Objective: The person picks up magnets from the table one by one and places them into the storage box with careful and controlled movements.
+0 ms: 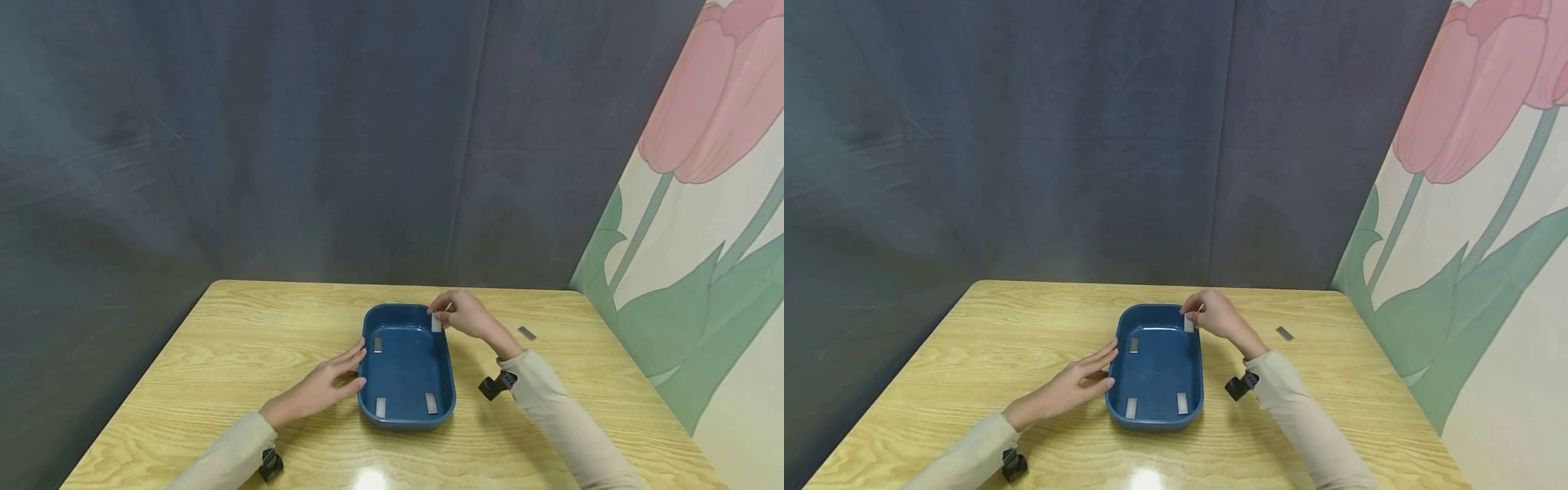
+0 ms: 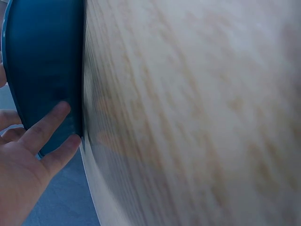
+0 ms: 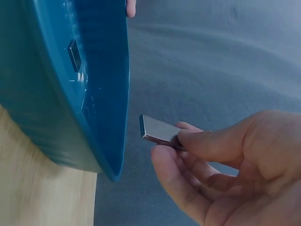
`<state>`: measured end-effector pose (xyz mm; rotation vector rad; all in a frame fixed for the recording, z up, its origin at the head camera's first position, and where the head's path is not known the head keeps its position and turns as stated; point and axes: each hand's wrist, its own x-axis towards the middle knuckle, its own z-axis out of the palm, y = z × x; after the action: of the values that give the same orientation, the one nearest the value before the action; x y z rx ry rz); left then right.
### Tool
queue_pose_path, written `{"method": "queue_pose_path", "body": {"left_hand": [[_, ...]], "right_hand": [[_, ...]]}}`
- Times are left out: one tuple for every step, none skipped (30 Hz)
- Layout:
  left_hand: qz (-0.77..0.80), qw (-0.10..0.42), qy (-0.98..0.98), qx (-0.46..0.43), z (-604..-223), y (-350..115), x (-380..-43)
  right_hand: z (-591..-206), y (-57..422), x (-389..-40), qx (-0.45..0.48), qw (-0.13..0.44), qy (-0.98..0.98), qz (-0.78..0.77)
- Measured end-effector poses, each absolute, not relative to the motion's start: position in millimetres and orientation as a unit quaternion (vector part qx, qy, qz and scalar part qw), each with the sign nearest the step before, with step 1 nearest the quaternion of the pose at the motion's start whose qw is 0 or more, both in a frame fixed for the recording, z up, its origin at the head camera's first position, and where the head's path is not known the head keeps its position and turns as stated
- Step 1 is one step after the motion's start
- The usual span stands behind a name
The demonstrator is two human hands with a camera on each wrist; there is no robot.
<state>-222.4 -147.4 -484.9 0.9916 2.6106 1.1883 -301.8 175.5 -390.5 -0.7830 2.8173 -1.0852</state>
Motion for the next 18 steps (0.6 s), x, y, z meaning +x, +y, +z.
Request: {"method": "queue_pose_path", "body": {"left_hand": [[0.391, 0.053, 0.859, 0.326, -484.8, -147.4, -222.4], [0.391, 0.053, 0.859, 0.325, -484.8, -147.2, -222.4], [0.39, 0.053, 0.86, 0.326, -484.8, -147.2, -222.5], [0.39, 0.053, 0.86, 0.326, -484.8, -147.1, -222.6], [0.389, 0.053, 0.86, 0.325, -484.9, -147.1, -222.7], [0.387, 0.053, 0.861, 0.326, -485.1, -147.1, -222.8], [0.388, 0.053, 0.861, 0.326, -485.0, -147.1, -222.8], [0.388, 0.054, 0.861, 0.325, -485.2, -147.2, -223.0], [0.388, 0.055, 0.861, 0.325, -485.0, -147.3, -223.0], [0.388, 0.055, 0.861, 0.325, -484.9, -147.3, -223.0], [0.388, 0.055, 0.86, 0.326, -485.1, -147.3, -223.2], [0.388, 0.054, 0.86, 0.327, -485.0, -147.3, -223.2], [0.388, 0.054, 0.86, 0.327, -485.0, -147.2, -223.3], [0.387, 0.054, 0.86, 0.328, -484.9, -147.2, -223.4], [0.388, 0.054, 0.86, 0.328, -484.8, -147.0, -223.4], [0.388, 0.054, 0.859, 0.328, -485.0, -146.9, -223.5], [0.388, 0.052, 0.859, 0.33, -485.0, -146.8, -223.4], [0.388, 0.052, 0.86, 0.329, -485.0, -146.9, -223.5]], "right_hand": [[-390.9, 175.0, -302.0, -0.252, 0.012, 0.904, -0.346], [-391.4, 174.8, -302.4, -0.253, 0.013, 0.904, -0.344], [-392.3, 174.5, -303.0, -0.254, 0.015, 0.905, -0.341], [-393.1, 174.3, -303.6, -0.256, 0.018, 0.905, -0.339], [-393.6, 173.9, -303.8, -0.256, 0.021, 0.905, -0.338], [-394.3, 173.3, -304.1, -0.258, 0.025, 0.905, -0.337], [-394.9, 172.7, -304.3, -0.259, 0.029, 0.905, -0.337], [-395.8, 172.0, -304.8, -0.26, 0.032, 0.905, -0.336], [-396.8, 171.3, -305.3, -0.264, 0.035, 0.904, -0.335], [-397.6, 170.6, -305.6, -0.267, 0.037, 0.903, -0.335], [-398.2, 170.0, -305.7, -0.27, 0.039, 0.902, -0.335], [-399.3, 169.6, -306.2, -0.272, 0.039, 0.901, -0.335], [-400.0, 169.3, -306.6, -0.274, 0.041, 0.901, -0.334], [-400.6, 169.1, -306.9, -0.275, 0.041, 0.901, -0.333], [-401.2, 168.9, -307.1, -0.277, 0.043, 0.9, -0.333], [-401.7, 168.8, -307.5, -0.277, 0.044, 0.9, -0.333], [-402.0, 168.6, -307.7, -0.276, 0.046, 0.901, -0.332], [-402.3, 168.5, -308.0, -0.275, 0.047, 0.901, -0.331]]}}
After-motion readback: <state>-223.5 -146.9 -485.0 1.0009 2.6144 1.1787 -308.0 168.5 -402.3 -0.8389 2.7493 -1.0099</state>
